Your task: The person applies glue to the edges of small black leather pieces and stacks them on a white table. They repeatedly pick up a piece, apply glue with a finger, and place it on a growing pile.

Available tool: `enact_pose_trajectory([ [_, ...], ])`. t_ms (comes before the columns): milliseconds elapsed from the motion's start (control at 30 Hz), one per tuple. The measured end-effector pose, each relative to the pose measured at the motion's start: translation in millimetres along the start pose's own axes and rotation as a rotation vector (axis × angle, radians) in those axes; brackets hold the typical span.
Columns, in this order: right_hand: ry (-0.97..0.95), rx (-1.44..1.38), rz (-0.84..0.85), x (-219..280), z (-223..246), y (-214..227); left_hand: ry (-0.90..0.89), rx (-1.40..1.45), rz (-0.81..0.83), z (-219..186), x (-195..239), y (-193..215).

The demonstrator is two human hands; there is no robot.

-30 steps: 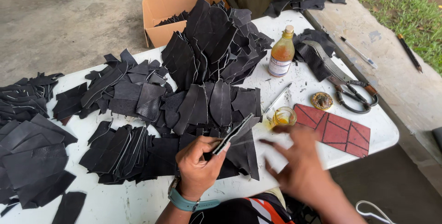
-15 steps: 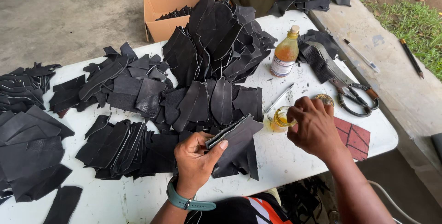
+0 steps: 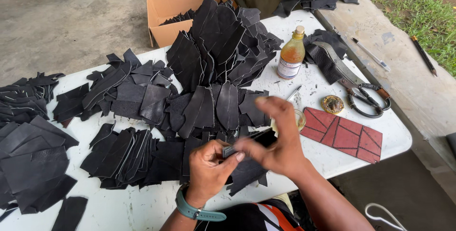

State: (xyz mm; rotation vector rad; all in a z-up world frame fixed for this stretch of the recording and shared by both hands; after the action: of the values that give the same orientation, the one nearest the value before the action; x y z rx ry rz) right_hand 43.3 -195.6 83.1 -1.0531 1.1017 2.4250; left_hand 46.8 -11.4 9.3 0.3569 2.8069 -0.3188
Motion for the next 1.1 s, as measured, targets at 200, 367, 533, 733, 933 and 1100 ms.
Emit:
enact_pose_trajectory([
  [200,-0.141,-0.238,-0.01,9.2,-5.4,30.0,-0.224,-0.206,-0.024,-27.5,-1.2,5.0],
  [367,-0.274,-0.382,0.511,48.8,11.8,22.1,-0.519,-0.384,-0.015,-49.0,3.8,-4.0],
  [533,-0.27,-0.327,0.744,54.6,22.4,3.8,-0.558,-0.416,-0.006,-53.0,1.8,-9.1],
  [733,0.019,-0.079,0.609,52.4,45.1,4.6,-0.524,-0.371,-0.01,-46.2,3.5,-5.6],
  [933,0.041,-0.104,0.489,46.6,52.4,13.9,-0.573,-0.448,-0.004,-45.5,4.6,-3.5],
  [1100,0.17,-0.078,0.5,40.8,65.7,16.9,-0.61,-0.482,0.011,-45.1,2.9,-3.0],
])
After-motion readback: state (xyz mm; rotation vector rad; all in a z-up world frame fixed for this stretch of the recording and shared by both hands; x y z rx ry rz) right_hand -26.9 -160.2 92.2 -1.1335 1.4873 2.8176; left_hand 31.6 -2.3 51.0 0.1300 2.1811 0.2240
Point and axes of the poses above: each hand's wrist, its own x-axis away from the middle knuckle, its own y-axis out of the back of the hand, z = x × y, the point moved 5 cm from there along -x, towards the middle knuckle, and after that the axes turned 11 degrees about x, right-handed, at the moved point
